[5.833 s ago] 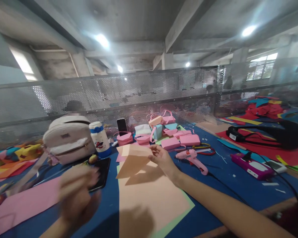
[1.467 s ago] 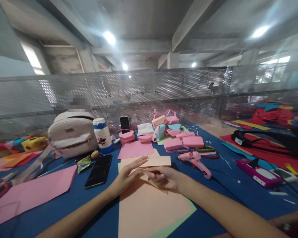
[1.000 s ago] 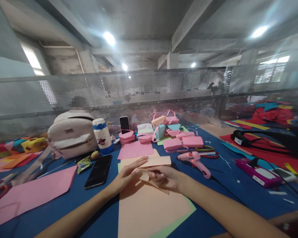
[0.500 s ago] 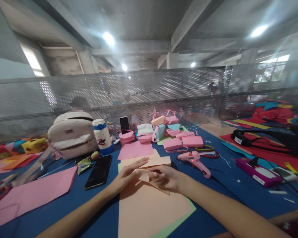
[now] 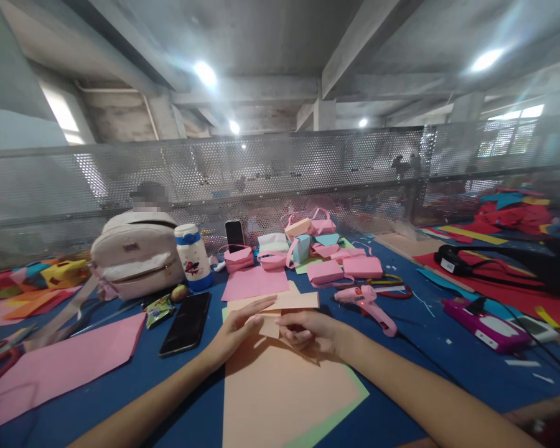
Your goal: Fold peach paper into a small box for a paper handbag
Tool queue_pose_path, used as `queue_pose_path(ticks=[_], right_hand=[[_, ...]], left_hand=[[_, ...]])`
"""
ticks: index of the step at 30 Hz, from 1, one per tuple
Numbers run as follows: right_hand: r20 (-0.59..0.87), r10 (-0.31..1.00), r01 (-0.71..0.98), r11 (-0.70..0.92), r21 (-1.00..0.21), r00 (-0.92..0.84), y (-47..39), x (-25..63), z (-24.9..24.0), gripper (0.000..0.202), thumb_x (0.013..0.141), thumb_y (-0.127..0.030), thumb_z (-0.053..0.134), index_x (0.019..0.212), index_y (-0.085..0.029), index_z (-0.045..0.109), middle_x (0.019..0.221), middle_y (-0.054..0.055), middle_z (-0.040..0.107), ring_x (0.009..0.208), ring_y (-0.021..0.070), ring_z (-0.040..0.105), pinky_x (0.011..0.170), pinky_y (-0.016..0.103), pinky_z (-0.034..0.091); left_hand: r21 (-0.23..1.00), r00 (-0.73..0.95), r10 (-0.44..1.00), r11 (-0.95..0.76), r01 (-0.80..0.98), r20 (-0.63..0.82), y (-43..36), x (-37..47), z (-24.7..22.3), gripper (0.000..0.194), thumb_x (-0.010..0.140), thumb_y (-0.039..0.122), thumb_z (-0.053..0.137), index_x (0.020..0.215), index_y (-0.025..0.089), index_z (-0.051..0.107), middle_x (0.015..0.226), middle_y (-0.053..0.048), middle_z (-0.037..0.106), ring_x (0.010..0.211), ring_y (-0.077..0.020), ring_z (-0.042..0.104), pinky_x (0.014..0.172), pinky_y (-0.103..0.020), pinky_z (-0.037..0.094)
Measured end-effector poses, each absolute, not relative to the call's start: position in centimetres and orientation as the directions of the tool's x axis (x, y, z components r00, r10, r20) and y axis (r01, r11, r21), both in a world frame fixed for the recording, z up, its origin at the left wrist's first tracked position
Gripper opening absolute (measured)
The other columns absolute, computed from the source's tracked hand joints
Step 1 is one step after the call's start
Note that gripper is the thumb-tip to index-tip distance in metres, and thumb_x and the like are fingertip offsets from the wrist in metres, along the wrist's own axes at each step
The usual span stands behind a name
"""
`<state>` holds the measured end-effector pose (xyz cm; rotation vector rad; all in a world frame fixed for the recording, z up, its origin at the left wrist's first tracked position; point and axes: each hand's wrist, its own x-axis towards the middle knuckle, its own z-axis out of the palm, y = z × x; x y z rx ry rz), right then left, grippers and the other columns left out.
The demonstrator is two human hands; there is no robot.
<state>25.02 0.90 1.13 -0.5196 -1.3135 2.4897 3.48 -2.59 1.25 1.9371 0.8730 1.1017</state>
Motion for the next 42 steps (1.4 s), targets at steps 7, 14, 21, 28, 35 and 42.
queue_pose_path(ticks=[7,14,21,28,35,42], right_hand=[[-0.169,0.540,-0.085,-0.413,-0.907,-0.825,0.4,24.8,1.1,0.038,0.087,-0.032,0.063,0.057,-0.010,0.056,0.039,-0.007,0.045,0.029,-0.0005,0.020,0.027,0.009,0.016],[-0.047,0.700,-0.014,-0.081,-0.997,-0.713,-0.4,24.6,1.9,0.039,0.084,-0.045,0.064,0.062,-0.014,0.056,0.048,-0.002,0.059,0.029,0.0013,0.029,0.028,0.013,0.018],[0.144,0.762,0.098,0.262,-0.960,-0.631,0.3,24.7,1.8,0.044,0.082,-0.055,0.061,0.066,-0.014,0.062,0.046,-0.005,0.049,0.038,0.0063,0.032,0.037,0.020,0.028],[0.447,0.747,0.298,0.627,-0.720,-0.492,0.2,24.8,2.6,0.025,0.087,-0.031,0.064,0.068,-0.016,0.069,0.061,-0.001,0.059,0.059,0.0132,0.048,0.055,0.025,0.031],[0.569,0.719,0.483,0.692,-0.537,-0.398,-0.3,24.7,2.7,0.004,0.084,-0.021,0.072,0.080,-0.020,0.073,0.085,0.003,0.070,0.076,0.0172,0.060,0.067,0.026,0.040],[0.663,0.656,0.552,0.723,-0.416,-0.359,-0.5,24.9,2.8,0.006,0.079,-0.020,0.078,0.080,-0.024,0.074,0.080,0.000,0.074,0.076,0.0182,0.064,0.068,0.027,0.041]], left_hand=[[0.835,0.373,0.838,-0.500,0.229,0.399,-2.5,3.5,1.1,0.039,0.095,0.043,0.054,0.127,0.024,0.064,0.139,-0.007,0.057,0.133,-0.0275,0.048,0.115,-0.043,0.034],[0.739,0.373,0.797,-0.592,0.322,0.476,-2.8,3.7,0.8,0.037,0.098,0.038,0.049,0.131,0.028,0.061,0.141,-0.006,0.056,0.133,-0.0257,0.048,0.113,-0.045,0.034],[0.512,0.392,0.686,-0.723,0.463,0.614,-2.5,3.3,0.1,0.038,0.099,0.029,0.046,0.136,0.032,0.054,0.144,-0.006,0.053,0.132,-0.0265,0.048,0.114,-0.053,0.026],[0.422,0.415,0.669,-0.726,0.543,0.617,-2.5,3.5,0.4,0.037,0.097,0.025,0.049,0.131,0.035,0.058,0.135,-0.004,0.061,0.120,-0.0261,0.056,0.111,-0.056,0.024],[0.375,0.379,0.654,-0.716,0.588,0.655,-2.4,3.7,0.3,0.042,0.093,0.016,0.052,0.128,0.038,0.059,0.131,-0.001,0.065,0.103,-0.0238,0.060,0.108,-0.059,0.024],[0.275,0.400,0.617,-0.717,0.640,0.678,-2.5,3.9,0.3,0.044,0.092,0.013,0.053,0.128,0.037,0.058,0.127,0.000,0.067,0.102,-0.0232,0.060,0.107,-0.060,0.024]])
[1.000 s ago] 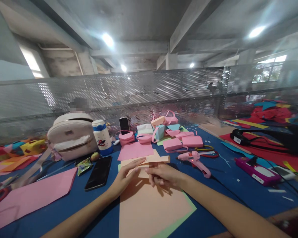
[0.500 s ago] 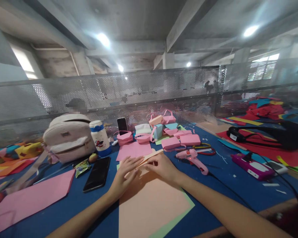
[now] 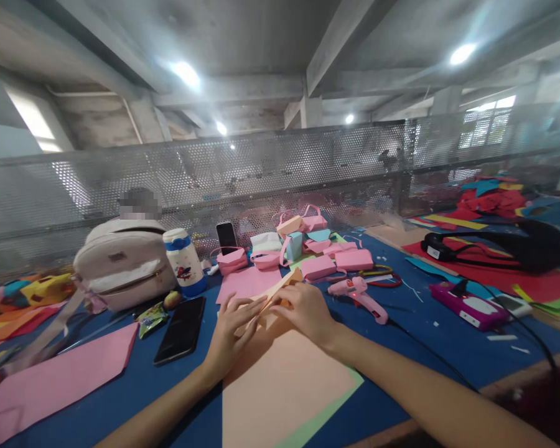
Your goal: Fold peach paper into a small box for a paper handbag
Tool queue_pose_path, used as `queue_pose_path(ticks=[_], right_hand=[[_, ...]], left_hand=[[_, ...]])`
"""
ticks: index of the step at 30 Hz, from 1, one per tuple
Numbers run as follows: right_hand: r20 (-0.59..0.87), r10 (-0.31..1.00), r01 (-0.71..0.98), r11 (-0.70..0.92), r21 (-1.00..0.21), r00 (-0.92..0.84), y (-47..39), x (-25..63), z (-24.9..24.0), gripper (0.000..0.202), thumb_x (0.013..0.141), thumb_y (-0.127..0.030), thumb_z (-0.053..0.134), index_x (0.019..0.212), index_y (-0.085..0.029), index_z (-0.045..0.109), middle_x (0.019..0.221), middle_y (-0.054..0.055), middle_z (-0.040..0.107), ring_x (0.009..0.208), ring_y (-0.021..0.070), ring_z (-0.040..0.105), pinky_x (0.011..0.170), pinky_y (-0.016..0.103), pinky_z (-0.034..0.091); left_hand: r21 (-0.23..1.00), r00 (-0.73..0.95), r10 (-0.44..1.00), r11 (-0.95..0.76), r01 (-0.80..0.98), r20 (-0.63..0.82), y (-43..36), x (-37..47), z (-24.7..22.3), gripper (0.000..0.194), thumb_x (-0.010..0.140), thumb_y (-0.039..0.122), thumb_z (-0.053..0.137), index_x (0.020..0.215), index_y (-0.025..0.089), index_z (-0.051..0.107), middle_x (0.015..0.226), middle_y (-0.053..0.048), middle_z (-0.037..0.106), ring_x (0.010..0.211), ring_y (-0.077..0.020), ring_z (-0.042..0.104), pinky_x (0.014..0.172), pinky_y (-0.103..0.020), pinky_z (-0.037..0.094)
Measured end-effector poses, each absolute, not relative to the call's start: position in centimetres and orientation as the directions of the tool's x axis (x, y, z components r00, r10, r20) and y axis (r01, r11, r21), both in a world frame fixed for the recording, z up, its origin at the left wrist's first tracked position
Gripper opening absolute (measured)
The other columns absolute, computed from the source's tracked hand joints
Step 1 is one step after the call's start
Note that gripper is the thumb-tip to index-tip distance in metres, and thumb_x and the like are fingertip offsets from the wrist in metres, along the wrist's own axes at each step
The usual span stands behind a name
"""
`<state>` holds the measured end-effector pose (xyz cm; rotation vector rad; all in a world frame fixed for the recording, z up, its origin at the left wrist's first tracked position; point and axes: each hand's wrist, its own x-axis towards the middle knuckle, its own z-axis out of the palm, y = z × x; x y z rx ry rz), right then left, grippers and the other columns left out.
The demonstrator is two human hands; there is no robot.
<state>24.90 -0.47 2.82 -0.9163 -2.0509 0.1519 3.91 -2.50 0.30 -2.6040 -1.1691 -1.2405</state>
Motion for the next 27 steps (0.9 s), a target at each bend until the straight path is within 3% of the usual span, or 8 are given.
queue_pose_path(ticks=[8,14,18,22,27], right_hand=[[0.744,0.563,0.549,0.772,-0.320,-0.359,-0.62,24.90,2.71,0.008,0.081,-0.018,0.077,0.082,-0.021,0.070,0.079,0.000,0.072,0.072,0.0172,0.062,0.068,0.026,0.042],[0.770,0.512,0.543,0.798,-0.262,-0.381,-0.48,24.88,2.41,0.025,0.082,-0.017,0.075,0.105,-0.021,0.067,0.093,0.003,0.074,0.083,0.0198,0.065,0.075,0.028,0.044],[0.750,0.495,0.543,0.811,-0.217,-0.439,-0.35,24.94,2.37,0.007,0.090,-0.022,0.067,0.096,-0.021,0.071,0.089,0.004,0.074,0.082,0.0208,0.064,0.077,0.031,0.044],[0.725,0.520,0.545,0.804,-0.237,-0.452,-0.40,25.18,2.58,0.014,0.095,-0.026,0.059,0.089,-0.022,0.071,0.087,0.004,0.074,0.084,0.0215,0.062,0.076,0.032,0.043],[0.728,0.537,0.504,0.809,-0.302,-0.426,-0.55,25.45,3.10,0.016,0.094,-0.024,0.060,0.085,-0.022,0.072,0.085,0.003,0.074,0.084,0.0211,0.060,0.074,0.031,0.042]], left_hand=[[0.188,0.428,0.589,-0.711,0.677,0.685,-2.76,4.06,0.57,0.044,0.092,0.011,0.052,0.129,0.034,0.057,0.115,0.001,0.073,0.098,-0.0218,0.062,0.108,-0.059,0.023],[0.166,0.433,0.584,-0.706,0.689,0.687,-2.90,4.16,0.69,0.043,0.092,0.012,0.052,0.128,0.033,0.059,0.115,0.000,0.073,0.098,-0.0218,0.063,0.109,-0.059,0.023],[0.173,0.436,0.590,-0.706,0.686,0.679,-2.83,4.13,0.64,0.042,0.091,0.012,0.053,0.127,0.034,0.060,0.113,-0.001,0.074,0.099,-0.0226,0.064,0.108,-0.060,0.025],[0.210,0.419,0.605,-0.705,0.678,0.678,-2.46,4.01,0.25,0.041,0.091,0.016,0.057,0.127,0.035,0.060,0.118,-0.002,0.072,0.102,-0.0237,0.063,0.109,-0.060,0.025],[0.345,0.362,0.630,-0.721,0.601,0.687,-2.05,3.90,0.00,0.040,0.086,0.025,0.070,0.124,0.034,0.063,0.129,-0.004,0.066,0.108,-0.0271,0.061,0.104,-0.056,0.034]])
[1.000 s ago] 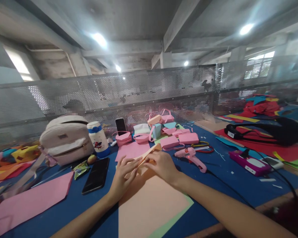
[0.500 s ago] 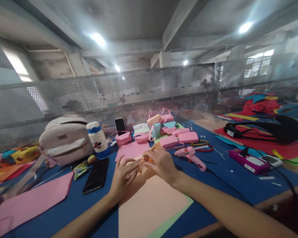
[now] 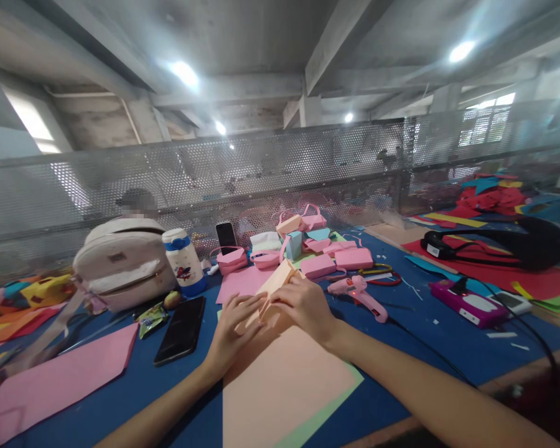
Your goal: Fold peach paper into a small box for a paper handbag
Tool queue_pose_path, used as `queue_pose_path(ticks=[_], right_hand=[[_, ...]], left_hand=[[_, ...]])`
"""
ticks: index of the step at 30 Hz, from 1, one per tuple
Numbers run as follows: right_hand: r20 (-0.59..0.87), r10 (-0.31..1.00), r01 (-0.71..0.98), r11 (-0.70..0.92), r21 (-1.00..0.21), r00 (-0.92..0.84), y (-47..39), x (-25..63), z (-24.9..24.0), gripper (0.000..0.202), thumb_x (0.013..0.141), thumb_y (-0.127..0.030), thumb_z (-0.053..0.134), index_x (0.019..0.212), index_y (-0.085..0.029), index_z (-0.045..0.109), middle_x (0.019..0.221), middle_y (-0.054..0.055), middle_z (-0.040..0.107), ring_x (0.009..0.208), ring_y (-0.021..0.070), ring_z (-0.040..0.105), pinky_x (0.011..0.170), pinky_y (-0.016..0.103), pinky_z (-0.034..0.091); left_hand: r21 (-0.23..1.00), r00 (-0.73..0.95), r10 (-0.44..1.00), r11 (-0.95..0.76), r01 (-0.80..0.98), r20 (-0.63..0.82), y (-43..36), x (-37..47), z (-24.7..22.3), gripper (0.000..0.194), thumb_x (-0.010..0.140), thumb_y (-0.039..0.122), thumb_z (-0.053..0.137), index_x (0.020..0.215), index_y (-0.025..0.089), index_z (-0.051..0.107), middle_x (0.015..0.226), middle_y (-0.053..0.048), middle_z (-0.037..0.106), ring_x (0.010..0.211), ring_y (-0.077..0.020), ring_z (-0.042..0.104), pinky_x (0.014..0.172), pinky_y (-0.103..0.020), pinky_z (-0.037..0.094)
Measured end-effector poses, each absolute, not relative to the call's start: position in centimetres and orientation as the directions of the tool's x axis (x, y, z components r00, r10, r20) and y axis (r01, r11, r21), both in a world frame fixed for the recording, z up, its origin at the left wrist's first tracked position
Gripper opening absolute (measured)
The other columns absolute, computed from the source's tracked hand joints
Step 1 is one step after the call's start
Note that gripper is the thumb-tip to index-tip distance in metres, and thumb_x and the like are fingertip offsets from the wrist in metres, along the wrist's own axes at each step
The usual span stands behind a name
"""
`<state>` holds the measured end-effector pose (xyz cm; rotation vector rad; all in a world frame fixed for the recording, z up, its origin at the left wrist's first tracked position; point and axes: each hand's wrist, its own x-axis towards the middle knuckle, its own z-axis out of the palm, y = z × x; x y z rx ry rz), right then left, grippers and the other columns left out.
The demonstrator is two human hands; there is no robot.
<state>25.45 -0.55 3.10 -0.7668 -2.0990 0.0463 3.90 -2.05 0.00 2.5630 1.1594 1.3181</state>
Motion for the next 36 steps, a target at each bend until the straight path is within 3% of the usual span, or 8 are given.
queue_pose_path(ticks=[4,10,20,26,36], right_hand=[[0.718,0.572,0.429,0.807,-0.407,-0.396,-0.4,25.4,3.3,0.013,0.092,-0.025,0.064,0.084,-0.023,0.073,0.086,0.002,0.074,0.086,0.0210,0.060,0.076,0.030,0.044],[0.708,0.582,0.323,0.812,-0.485,-0.399,0.0,25.4,3.3,0.020,0.094,-0.030,0.061,0.080,-0.023,0.074,0.082,0.004,0.071,0.088,0.0212,0.059,0.078,0.031,0.045],[0.691,0.591,0.327,0.807,-0.493,-0.417,0.3,25.6,3.3,0.023,0.095,-0.030,0.057,0.079,-0.023,0.073,0.082,0.004,0.069,0.088,0.0220,0.057,0.077,0.033,0.045],[0.741,0.606,0.344,0.788,-0.511,-0.288,0.2,25.3,3.1,0.015,0.091,-0.025,0.063,0.079,-0.023,0.072,0.084,0.005,0.066,0.089,0.0229,0.057,0.080,0.034,0.045],[0.733,0.661,0.323,0.737,-0.594,-0.159,0.0,24.8,2.6,0.014,0.086,-0.030,0.068,0.077,-0.021,0.072,0.078,0.004,0.059,0.078,0.0206,0.056,0.069,0.030,0.044]], left_hand=[[0.464,0.329,0.630,-0.757,0.460,0.703,-2.1,3.9,0.3,0.034,0.085,0.031,0.072,0.118,0.032,0.068,0.124,-0.006,0.069,0.110,-0.0282,0.060,0.099,-0.051,0.041],[0.547,0.334,0.637,-0.770,0.329,0.695,-2.4,4.0,0.9,0.021,0.084,0.034,0.072,0.103,0.027,0.073,0.110,-0.007,0.071,0.108,-0.0267,0.060,0.093,-0.043,0.047],[0.575,0.300,0.683,-0.727,0.377,0.666,-2.6,4.1,1.1,0.021,0.082,0.030,0.073,0.103,0.026,0.072,0.110,-0.008,0.066,0.108,-0.0271,0.060,0.094,-0.043,0.047],[0.620,0.186,0.710,-0.690,0.372,0.679,-2.9,4.6,1.2,0.007,0.088,0.025,0.065,0.088,0.021,0.071,0.106,-0.008,0.067,0.103,-0.0246,0.063,0.091,-0.038,0.048],[0.649,0.031,0.716,-0.650,0.396,0.698,-3.7,5.4,1.2,0.014,0.085,0.027,0.066,0.073,0.020,0.064,0.101,-0.008,0.067,0.100,-0.0252,0.064,0.087,-0.038,0.048]])
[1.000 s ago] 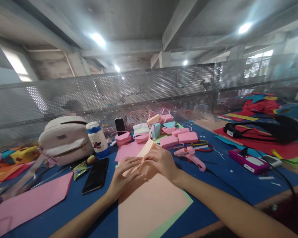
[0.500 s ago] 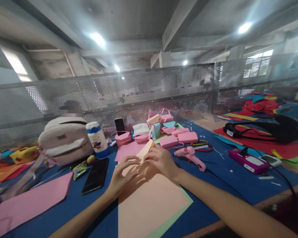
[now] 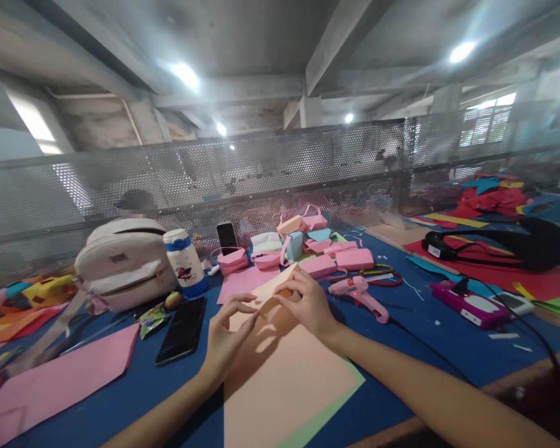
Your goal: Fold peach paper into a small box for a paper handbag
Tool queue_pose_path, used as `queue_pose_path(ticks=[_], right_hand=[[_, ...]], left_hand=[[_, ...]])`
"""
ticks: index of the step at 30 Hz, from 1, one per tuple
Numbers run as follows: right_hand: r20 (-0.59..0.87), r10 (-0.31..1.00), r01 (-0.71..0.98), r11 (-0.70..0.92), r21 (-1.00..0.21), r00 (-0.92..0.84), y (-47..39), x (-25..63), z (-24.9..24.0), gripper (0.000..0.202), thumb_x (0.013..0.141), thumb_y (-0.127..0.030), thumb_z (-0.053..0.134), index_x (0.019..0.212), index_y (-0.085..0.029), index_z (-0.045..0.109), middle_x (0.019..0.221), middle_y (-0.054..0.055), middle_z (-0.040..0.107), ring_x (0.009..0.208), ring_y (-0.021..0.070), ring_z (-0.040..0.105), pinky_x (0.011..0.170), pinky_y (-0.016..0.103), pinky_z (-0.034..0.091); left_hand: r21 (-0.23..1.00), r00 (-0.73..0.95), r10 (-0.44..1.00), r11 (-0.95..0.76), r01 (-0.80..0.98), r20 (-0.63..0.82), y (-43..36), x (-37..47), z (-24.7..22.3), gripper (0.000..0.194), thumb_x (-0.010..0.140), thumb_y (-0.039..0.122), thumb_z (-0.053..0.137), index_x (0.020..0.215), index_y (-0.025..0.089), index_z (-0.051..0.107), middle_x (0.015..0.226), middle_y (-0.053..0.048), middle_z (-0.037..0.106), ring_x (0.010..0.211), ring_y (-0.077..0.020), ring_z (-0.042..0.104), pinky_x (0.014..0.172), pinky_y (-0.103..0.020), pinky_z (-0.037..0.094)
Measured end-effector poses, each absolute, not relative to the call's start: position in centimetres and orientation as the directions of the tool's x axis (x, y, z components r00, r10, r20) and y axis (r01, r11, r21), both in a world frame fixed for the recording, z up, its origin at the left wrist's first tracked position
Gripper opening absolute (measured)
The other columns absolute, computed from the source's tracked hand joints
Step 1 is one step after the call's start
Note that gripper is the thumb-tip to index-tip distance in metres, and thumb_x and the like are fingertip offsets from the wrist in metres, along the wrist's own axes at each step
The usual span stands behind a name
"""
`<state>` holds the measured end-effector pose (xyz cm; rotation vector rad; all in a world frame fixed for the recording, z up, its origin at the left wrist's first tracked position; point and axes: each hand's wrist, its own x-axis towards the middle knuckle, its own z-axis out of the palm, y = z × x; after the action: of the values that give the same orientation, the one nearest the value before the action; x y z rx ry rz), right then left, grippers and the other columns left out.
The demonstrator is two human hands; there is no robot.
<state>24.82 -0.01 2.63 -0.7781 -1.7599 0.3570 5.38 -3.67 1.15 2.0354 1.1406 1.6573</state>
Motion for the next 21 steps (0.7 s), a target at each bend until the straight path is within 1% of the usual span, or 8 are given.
queue_pose_path(ticks=[4,7,8,10,12,14,16,21], right_hand=[[0.732,0.665,0.325,0.731,-0.600,-0.146,0.0,24.7,2.6,0.015,0.086,-0.033,0.068,0.078,-0.021,0.072,0.076,0.003,0.057,0.076,0.0204,0.055,0.066,0.030,0.042],[0.713,0.685,0.295,0.720,-0.629,-0.152,0.2,24.9,2.8,0.014,0.086,-0.032,0.068,0.078,-0.021,0.071,0.076,0.003,0.057,0.077,0.0201,0.055,0.068,0.030,0.042],[0.703,0.692,0.273,0.717,-0.641,-0.166,0.3,24.9,2.8,0.013,0.086,-0.031,0.068,0.078,-0.020,0.071,0.077,0.003,0.058,0.077,0.0196,0.054,0.069,0.030,0.042],[0.681,0.701,0.218,0.713,-0.666,-0.210,0.4,25.0,3.0,0.014,0.086,-0.031,0.067,0.080,-0.020,0.070,0.078,0.002,0.058,0.074,0.0181,0.053,0.068,0.029,0.041],[0.656,0.709,0.165,0.702,-0.693,-0.258,0.5,25.0,3.1,0.016,0.087,-0.033,0.066,0.080,-0.019,0.069,0.079,0.002,0.057,0.070,0.0162,0.050,0.065,0.027,0.040],[0.637,0.714,0.127,0.689,-0.714,-0.291,0.5,25.0,3.1,0.018,0.087,-0.034,0.066,0.080,-0.018,0.069,0.078,0.001,0.057,0.067,0.0147,0.048,0.062,0.026,0.038],[0.630,0.714,0.107,0.683,-0.722,-0.305,0.5,25.0,3.1,0.019,0.086,-0.035,0.067,0.078,-0.018,0.068,0.078,0.001,0.057,0.066,0.0141,0.047,0.061,0.026,0.037],[0.606,0.738,0.103,0.656,-0.748,-0.298,0.7,25.0,2.9,0.023,0.085,-0.039,0.067,0.076,-0.017,0.068,0.076,0.001,0.060,0.065,0.0140,0.046,0.060,0.026,0.035]], left_hand=[[0.620,0.054,0.703,-0.658,0.427,0.709,-3.7,5.4,1.2,0.010,0.085,0.021,0.063,0.075,0.020,0.062,0.102,-0.008,0.066,0.101,-0.0247,0.063,0.089,-0.038,0.047],[0.599,0.145,0.704,-0.680,0.423,0.696,-3.3,5.0,1.4,0.002,0.085,0.022,0.065,0.083,0.022,0.066,0.111,-0.009,0.064,0.108,-0.0261,0.060,0.093,-0.039,0.047],[0.588,0.187,0.701,-0.690,0.423,0.688,-3.1,4.7,1.5,0.004,0.085,0.024,0.067,0.089,0.022,0.067,0.116,-0.009,0.062,0.112,-0.0271,0.058,0.095,-0.041,0.046],[0.566,0.257,0.692,-0.708,0.422,0.674,-2.7,4.2,1.7,0.016,0.084,0.030,0.071,0.099,0.024,0.068,0.126,-0.010,0.059,0.119,-0.0294,0.054,0.100,-0.044,0.043],[0.564,0.292,0.690,-0.715,0.413,0.662,-2.4,3.7,1.9,0.025,0.082,0.036,0.073,0.105,0.026,0.068,0.131,-0.011,0.056,0.123,-0.0312,0.052,0.103,-0.047,0.040],[0.585,0.308,0.699,-0.711,0.389,0.645,-2.2,3.5,2.0,0.030,0.081,0.042,0.074,0.105,0.027,0.069,0.132,-0.011,0.056,0.124,-0.0322,0.052,0.104,-0.048,0.039],[0.616,0.312,0.714,-0.699,0.363,0.627,-2.2,3.5,1.9,0.030,0.080,0.044,0.074,0.104,0.026,0.070,0.133,-0.012,0.057,0.124,-0.0321,0.053,0.104,-0.048,0.039],[0.686,0.278,0.748,-0.663,0.300,0.602,-2.2,3.6,1.6,0.023,0.081,0.040,0.074,0.097,0.024,0.075,0.131,-0.012,0.060,0.122,-0.0314,0.055,0.102,-0.045,0.043]])
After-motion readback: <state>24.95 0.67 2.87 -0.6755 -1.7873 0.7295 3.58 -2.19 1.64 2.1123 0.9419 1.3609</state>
